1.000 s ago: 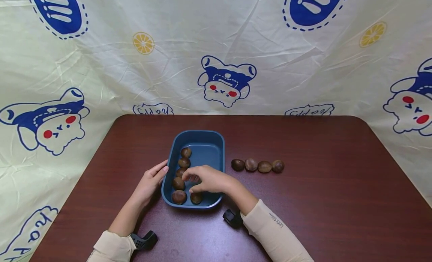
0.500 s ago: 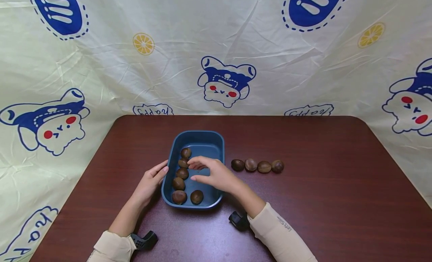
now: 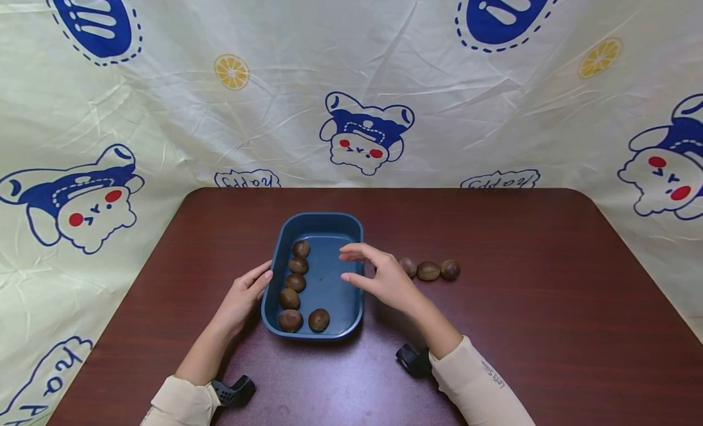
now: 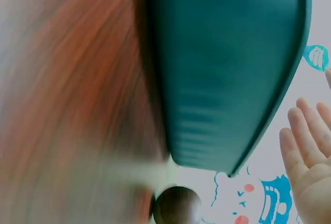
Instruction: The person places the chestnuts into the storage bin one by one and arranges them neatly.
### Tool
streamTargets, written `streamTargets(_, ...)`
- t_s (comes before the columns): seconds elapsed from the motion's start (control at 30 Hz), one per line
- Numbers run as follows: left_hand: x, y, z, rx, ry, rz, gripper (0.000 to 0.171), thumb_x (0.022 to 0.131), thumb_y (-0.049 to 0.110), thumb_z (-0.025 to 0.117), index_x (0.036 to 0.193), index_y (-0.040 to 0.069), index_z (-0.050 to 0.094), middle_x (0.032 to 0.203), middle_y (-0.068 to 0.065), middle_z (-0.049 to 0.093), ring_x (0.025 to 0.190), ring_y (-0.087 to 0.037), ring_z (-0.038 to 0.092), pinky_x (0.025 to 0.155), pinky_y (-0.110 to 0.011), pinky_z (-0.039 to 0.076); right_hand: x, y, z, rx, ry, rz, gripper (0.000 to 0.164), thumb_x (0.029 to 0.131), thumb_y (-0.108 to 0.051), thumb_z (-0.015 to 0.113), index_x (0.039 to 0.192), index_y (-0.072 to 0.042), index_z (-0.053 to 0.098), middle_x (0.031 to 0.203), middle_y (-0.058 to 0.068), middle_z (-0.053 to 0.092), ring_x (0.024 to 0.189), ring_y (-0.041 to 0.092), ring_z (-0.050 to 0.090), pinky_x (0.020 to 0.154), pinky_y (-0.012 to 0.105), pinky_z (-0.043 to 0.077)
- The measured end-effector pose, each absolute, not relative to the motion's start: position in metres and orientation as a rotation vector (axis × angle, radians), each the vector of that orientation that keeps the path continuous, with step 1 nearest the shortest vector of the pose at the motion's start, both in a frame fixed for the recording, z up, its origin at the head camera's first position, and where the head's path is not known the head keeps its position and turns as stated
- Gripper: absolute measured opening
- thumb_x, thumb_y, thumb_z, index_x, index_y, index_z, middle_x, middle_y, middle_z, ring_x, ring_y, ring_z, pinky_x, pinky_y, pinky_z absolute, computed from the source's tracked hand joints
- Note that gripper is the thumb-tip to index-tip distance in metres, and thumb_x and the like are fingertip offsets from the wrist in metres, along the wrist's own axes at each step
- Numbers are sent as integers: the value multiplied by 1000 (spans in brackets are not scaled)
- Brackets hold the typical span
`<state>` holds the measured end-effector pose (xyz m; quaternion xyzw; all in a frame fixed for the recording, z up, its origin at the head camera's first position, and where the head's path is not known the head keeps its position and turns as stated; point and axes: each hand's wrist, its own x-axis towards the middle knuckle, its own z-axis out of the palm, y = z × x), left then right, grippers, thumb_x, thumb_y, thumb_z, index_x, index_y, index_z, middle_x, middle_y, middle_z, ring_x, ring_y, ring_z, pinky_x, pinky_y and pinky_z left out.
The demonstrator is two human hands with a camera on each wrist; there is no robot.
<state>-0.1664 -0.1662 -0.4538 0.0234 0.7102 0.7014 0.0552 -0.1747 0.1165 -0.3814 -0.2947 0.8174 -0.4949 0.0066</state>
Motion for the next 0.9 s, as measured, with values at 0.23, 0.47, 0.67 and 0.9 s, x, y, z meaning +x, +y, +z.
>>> streamTargets(0.23, -167, -167, -455, 62, 2149, 2131, 49, 91, 28, 54, 131, 2, 45, 126, -14, 50, 112, -25, 49, 89, -31, 41, -172, 139, -376, -844, 2547, -1698, 40, 80, 4, 64, 118, 4, 50, 111, 19, 57, 102, 29, 54, 84, 30, 45)
streamTargets(0.47, -167, -167, -455, 61, 2154, 2126, 49, 91, 28, 54, 131, 2, 45, 127, -14, 50, 113, -25, 48, 90, -32, 40, -174, 169, -375, -818, 2734, -1629, 39, 80, 2, 65, 117, -1, 52, 110, 16, 58, 98, 17, 55, 76, 17, 45)
streamTargets(0.67, -166, -167, -452, 62, 2160, 2113, 49, 91, 27, 53, 131, 1, 44, 127, -15, 49, 113, -26, 48, 90, -33, 40, -178, 197, -370, -679, 2877, -1539, 36, 82, -2, 64, 117, -3, 53, 112, 13, 57, 102, 14, 50, 80, 15, 36)
streamTargets(0.9, -164, -166, -443, 51, 2138, 2095, 46, 93, 21, 51, 132, -1, 42, 130, -17, 46, 117, -28, 44, 94, -36, 37, -185, 223, -379, -510, 2901, -1465, 35, 84, -8, 63, 117, -3, 53, 114, 14, 56, 104, 24, 48, 79, 16, 35)
